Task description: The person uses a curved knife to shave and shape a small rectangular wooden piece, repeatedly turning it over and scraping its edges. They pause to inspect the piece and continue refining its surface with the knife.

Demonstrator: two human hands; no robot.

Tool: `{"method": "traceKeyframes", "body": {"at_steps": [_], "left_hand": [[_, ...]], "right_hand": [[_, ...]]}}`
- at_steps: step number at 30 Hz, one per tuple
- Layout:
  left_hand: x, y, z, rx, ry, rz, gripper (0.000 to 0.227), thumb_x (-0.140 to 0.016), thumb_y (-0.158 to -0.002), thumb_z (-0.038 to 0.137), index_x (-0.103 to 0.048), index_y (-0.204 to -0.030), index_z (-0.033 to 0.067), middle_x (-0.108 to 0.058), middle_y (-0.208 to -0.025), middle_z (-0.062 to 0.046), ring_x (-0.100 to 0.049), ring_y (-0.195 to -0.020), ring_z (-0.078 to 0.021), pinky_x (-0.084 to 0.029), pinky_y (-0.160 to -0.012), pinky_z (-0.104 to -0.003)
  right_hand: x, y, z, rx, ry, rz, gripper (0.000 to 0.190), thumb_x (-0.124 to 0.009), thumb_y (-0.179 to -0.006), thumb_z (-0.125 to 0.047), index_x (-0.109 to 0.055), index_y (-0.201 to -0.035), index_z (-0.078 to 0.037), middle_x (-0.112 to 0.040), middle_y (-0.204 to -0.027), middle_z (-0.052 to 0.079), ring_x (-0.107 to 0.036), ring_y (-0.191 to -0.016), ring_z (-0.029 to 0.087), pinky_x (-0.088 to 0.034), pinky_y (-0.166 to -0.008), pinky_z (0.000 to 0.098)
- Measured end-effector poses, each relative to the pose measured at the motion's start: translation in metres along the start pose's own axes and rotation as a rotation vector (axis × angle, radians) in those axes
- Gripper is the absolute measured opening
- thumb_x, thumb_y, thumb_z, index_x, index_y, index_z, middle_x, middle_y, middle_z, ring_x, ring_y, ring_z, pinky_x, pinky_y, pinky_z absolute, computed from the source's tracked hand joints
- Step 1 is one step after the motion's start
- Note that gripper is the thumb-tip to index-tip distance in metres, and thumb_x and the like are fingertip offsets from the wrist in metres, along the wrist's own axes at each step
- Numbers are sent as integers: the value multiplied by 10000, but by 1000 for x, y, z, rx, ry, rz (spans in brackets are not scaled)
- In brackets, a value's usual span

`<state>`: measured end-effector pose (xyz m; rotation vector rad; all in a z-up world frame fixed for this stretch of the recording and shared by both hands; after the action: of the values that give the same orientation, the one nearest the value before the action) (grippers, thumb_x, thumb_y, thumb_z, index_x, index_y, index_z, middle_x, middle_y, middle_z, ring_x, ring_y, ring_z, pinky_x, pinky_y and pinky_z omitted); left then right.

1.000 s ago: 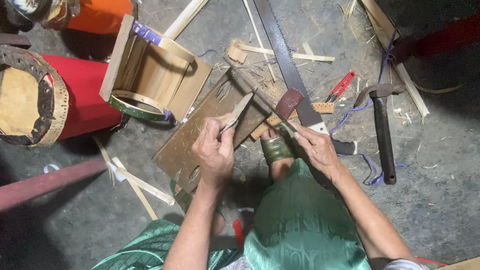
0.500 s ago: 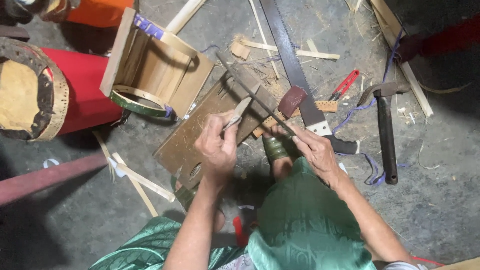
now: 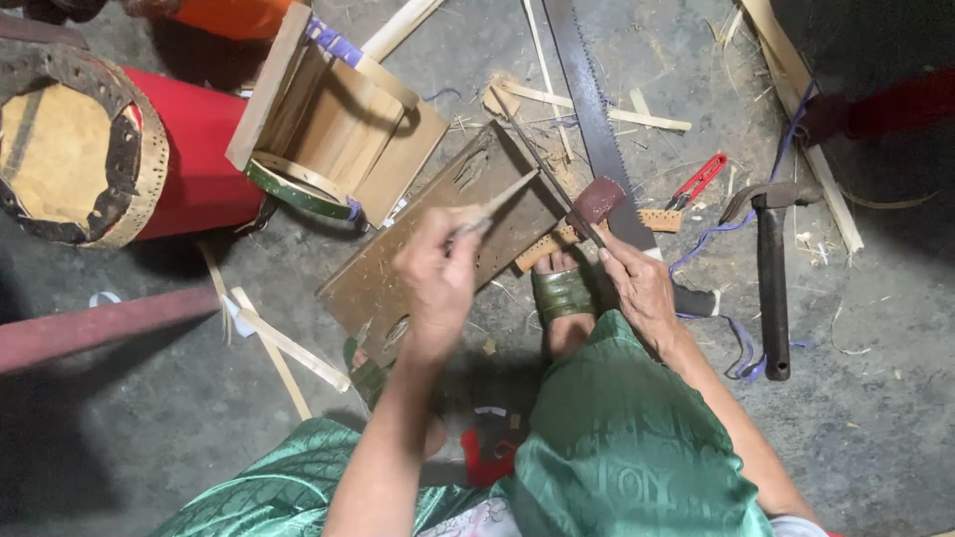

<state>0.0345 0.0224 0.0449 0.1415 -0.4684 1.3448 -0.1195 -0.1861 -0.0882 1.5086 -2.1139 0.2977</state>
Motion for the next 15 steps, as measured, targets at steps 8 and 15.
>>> {"method": "traceKeyframes", "body": {"at_steps": [8, 15], "left_hand": [[67, -1, -14, 321, 372, 335, 177, -733, -914, -41, -591, -1008, 7, -700, -910, -108, -722, -726, -163, -676, -653, -324], [83, 14, -43, 551, 671, 501, 224, -718, -928, 12, -556, -1083, 8, -709, -920, -157, -780, -720, -312, -709, -638, -438]], "right_hand": [[21, -10, 40, 137, 376, 277, 452, -709, -1039, -211, -641, -1484, -166, -722, -1021, 229, -699, -863, 442, -556, -720, 542], [42, -25, 120, 47, 725, 263, 496, -660, -1113, -213, -556, -1596, -253, -643, -890, 99, -674, -781, 274, -576, -680, 415]]}}
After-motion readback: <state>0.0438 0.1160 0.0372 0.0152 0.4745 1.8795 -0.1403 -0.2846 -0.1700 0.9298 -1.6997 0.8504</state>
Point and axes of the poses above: each hand's wrist, its own y-axis away from the middle knuckle, its own x-axis out of the back of the hand, z = x × y, the point moved 2 cm from there along -y, towards the middle knuckle
